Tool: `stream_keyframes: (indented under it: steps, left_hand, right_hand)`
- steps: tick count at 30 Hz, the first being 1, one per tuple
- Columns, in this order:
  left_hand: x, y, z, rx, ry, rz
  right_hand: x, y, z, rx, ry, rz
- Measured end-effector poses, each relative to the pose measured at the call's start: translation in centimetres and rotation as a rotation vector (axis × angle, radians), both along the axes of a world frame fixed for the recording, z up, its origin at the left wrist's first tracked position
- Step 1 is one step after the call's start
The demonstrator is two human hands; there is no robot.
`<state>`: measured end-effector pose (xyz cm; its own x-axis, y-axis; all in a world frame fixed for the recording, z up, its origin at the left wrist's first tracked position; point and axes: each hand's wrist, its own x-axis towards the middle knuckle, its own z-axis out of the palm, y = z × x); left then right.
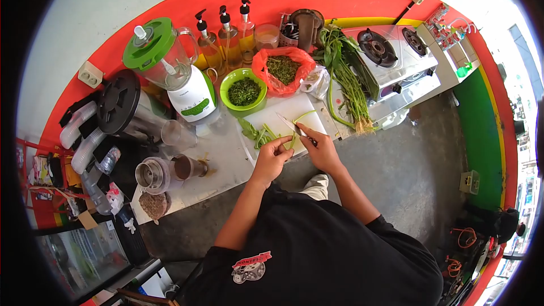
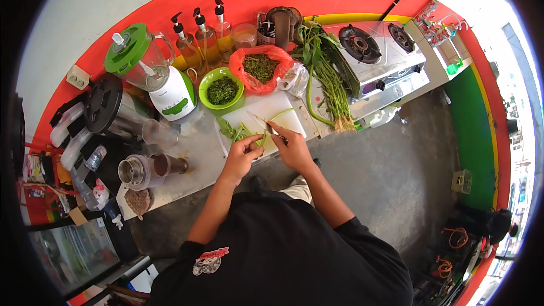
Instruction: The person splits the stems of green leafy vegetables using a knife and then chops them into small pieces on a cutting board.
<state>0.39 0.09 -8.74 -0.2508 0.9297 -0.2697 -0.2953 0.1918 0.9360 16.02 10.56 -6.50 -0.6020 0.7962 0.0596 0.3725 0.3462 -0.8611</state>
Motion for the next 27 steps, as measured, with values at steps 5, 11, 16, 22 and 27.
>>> stream_keyframes:
  steps: [5,11,16,22,27]
  left_hand:
    - [-0.7,1.7,-1.5,0.002,0.086,-0.015]
    - [-2.0,3.9,-6.0,-0.107,0.408,0.139]
    - [-2.3,4.3,-6.2,-0.291,0.955,0.19]
    - [-0.8,7.7,-6.7,-0.104,1.195,0.2]
    - [1.3,11.3,-10.6,-0.013,1.219,0.085]
  right_hand:
    - [2.0,0.6,-1.7,-0.024,0.044,-0.116]
    - [5.9,-0.1,-4.6,-0.129,-0.019,-0.272]
    - [8.1,-0.8,-5.9,-0.264,0.009,-0.374]
    - [8.5,0.0,-5.5,-0.328,0.027,-0.373]
    - [8.9,1.8,-4.1,-0.332,0.004,-0.284]
